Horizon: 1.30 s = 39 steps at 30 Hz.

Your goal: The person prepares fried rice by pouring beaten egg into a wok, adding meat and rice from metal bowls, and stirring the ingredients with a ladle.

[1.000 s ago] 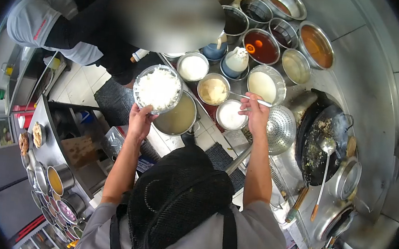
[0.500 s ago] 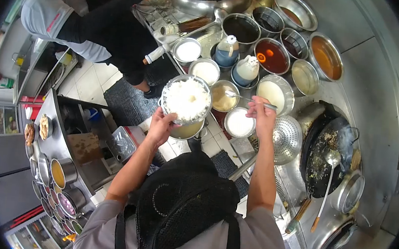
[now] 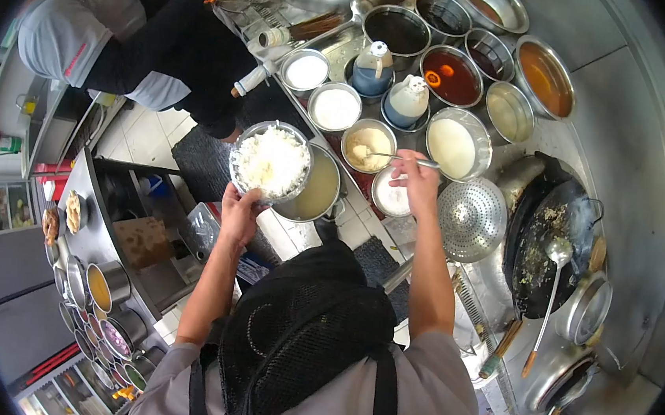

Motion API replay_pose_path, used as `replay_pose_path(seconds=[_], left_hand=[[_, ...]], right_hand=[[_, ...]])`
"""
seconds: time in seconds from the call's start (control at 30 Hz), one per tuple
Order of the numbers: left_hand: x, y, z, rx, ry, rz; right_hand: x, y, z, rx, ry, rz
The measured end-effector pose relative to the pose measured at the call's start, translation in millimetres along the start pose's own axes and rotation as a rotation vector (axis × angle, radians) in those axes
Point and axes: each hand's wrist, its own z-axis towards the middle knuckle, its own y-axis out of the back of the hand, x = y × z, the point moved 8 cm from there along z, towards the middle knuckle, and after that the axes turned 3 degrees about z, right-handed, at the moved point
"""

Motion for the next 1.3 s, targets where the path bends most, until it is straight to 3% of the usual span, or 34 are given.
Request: replay_pose_path(seconds=[0.47, 0.7, 0.73, 0.97, 1.03, 1.1, 1.17, 1.23, 1.3], left_hand=[[8.1, -29.1, 10.7, 0.096, 0.025, 0.022], [4.7, -51.3, 14.3, 0.1, 0.034, 0.084], [7.5, -56.5, 12.6, 0.126, 0.059, 0.064], [19.3, -75.9, 6.3, 0.25, 0.113, -0.062], [10.2, -68.8, 2.9, 0.199, 0.108, -0.037], [8.5, -52.8, 2.2, 0.181, 0.1, -0.027], [8.2, -31.7, 2.8, 0.137, 0.064, -0.035], [4.3, -14.0, -2.9, 0.056, 0.061, -0.016], [1.7, -0.4, -6.2, 0.041, 0.053, -0.044]], right_hand=[[13.3, 54.3, -15.6, -0.179, 0.036, 0.203], [62.4, 16.8, -24.6, -0.012, 0.125, 0.268], [64.3, 19.1, -21.2, -0.081, 0.131, 0.102], [26.0, -14.4, -11.3, -0.03, 0.12, -0.282], [28.0, -20.0, -18.9, 0.017, 0.063, -0.436], [47.4, -20.3, -32.3, -0.035, 0.195, -0.615], [60.6, -9.5, -37.6, -0.026, 0.189, -0.617], [88.7, -0.5, -40.7, -0.134, 0.361, -0.873], [92.4, 5.7, -21.4, -0.171, 0.276, -0.873]])
